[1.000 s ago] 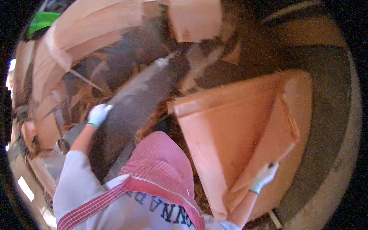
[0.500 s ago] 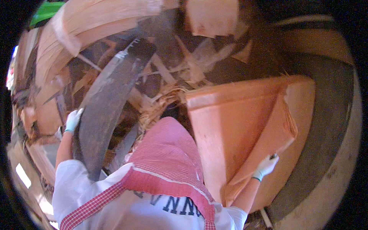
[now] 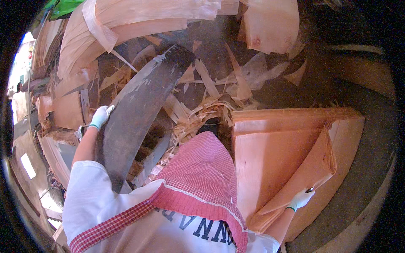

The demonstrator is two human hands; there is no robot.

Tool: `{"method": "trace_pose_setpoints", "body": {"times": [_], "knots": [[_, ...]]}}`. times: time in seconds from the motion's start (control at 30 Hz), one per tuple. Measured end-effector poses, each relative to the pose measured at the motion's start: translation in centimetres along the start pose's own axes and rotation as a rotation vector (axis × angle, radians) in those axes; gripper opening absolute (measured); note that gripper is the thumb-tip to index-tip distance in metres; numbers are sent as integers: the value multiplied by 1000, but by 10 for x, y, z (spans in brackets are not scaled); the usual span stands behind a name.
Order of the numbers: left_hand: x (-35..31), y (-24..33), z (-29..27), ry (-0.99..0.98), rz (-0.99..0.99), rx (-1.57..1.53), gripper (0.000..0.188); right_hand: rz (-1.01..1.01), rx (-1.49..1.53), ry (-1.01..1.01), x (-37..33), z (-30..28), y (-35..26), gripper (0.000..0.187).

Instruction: The person organizes and stacks thin wood veneer sheets by hand. The person flips through sheets on a large table, gathers them into a bundle, and then moves the stack onto a different pile.

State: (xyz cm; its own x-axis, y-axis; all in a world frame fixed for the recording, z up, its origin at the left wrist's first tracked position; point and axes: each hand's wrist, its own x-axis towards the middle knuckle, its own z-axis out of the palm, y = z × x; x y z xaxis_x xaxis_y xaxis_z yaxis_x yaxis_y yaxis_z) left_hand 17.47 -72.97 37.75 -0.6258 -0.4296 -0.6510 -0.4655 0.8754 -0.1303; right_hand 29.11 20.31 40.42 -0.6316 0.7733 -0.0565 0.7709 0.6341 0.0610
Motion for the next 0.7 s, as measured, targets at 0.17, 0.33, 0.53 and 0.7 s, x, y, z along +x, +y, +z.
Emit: {"method": "trace_pose_setpoints", "body": {"times": [0.17,0.33,0.53,0.7], "knots": [[25,-28,24,-141,-53,116,68,-22,34,2,1,7,-11,32],[2,-32,64,-81,-200,48,61,-23,-3,16,-4,9,-8,31],[3,-45,91,-78,-136,34,58,-48,-46,50,1,21,10,28],[-1,-76,121,24,-58,-60,58,-58,42,86,-2,8,-17,29]]}}
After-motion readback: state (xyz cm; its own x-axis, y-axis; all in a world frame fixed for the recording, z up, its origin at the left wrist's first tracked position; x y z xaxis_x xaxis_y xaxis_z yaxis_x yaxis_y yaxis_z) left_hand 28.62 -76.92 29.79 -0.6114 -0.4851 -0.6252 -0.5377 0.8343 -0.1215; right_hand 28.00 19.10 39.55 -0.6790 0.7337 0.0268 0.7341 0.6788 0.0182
